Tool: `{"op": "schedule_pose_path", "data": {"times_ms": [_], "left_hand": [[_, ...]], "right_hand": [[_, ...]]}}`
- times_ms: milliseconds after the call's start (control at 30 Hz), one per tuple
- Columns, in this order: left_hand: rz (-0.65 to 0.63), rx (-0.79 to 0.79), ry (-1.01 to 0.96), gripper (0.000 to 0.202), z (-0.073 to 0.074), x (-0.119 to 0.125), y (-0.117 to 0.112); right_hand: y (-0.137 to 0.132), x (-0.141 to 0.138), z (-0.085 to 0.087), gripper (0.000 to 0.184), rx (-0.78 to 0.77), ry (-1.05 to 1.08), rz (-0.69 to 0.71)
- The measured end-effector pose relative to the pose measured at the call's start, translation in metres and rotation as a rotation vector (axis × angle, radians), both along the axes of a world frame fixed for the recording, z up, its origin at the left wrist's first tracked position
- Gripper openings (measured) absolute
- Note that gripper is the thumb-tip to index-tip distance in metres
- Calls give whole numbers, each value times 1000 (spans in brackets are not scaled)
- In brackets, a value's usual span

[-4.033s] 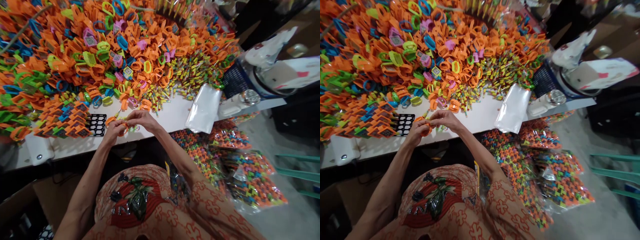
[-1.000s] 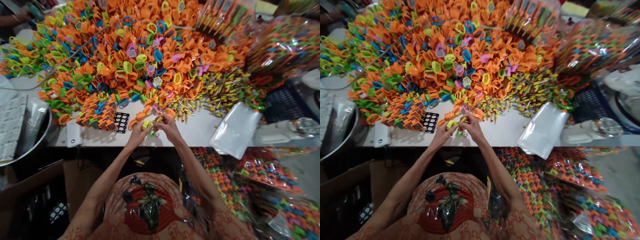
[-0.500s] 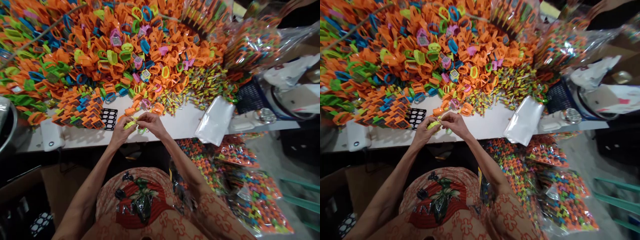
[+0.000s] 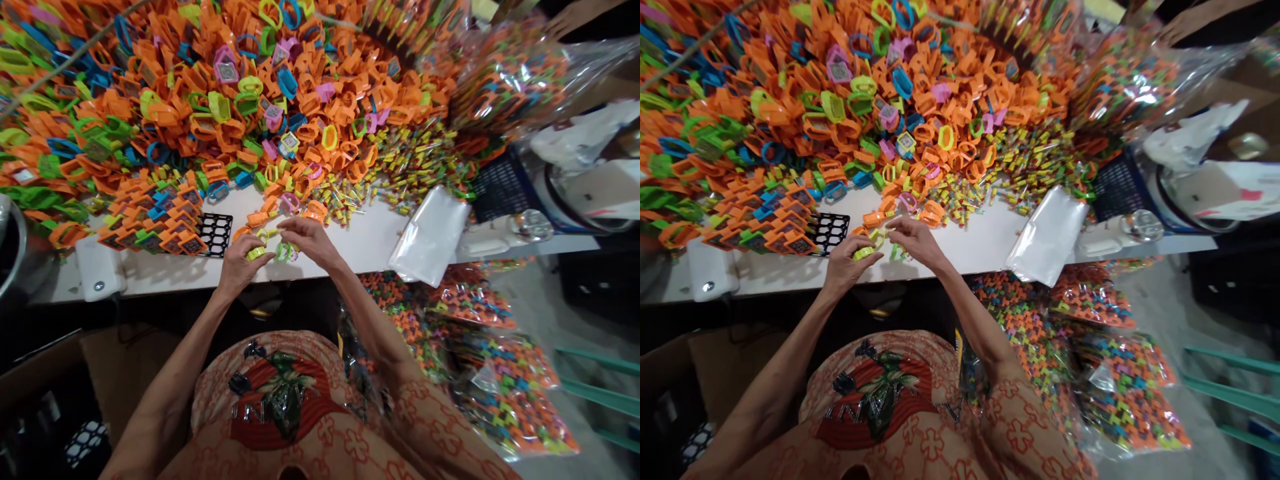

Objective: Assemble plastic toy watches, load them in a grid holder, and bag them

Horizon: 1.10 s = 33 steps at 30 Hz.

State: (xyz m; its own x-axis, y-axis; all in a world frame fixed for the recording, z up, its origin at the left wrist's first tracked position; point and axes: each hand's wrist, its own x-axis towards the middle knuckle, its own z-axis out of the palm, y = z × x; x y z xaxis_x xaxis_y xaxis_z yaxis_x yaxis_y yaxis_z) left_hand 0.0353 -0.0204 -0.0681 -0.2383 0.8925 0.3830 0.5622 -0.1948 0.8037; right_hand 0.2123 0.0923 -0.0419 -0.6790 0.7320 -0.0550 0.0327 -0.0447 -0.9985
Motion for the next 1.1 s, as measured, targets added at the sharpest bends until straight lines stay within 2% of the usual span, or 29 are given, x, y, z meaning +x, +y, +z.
{"op": "schedule_pose_path", "data": {"times_ms": [133, 267, 400, 633, 867, 1100], "left_hand": [[-21, -33, -36, 24, 3, 5, 1], [43, -169, -61, 26, 6, 11, 4], [90, -235, -62, 34, 6, 10, 4], [65, -196, -97, 34, 7, 8, 4], [84, -210, -44, 32, 7, 6, 6], [-13, -241, -62, 29, 10, -3, 12]], "right_hand": [[-6, -11, 4, 35, -41, 89, -254], [-16, -22, 6, 45, -94, 122, -357], [-21, -23, 2, 48, -117, 140, -343], [-19, -15, 0, 42, -122, 179, -265], [-18, -12, 0, 43, -130, 145, -252], [-12, -7, -2, 42, -158, 152, -160]]}}
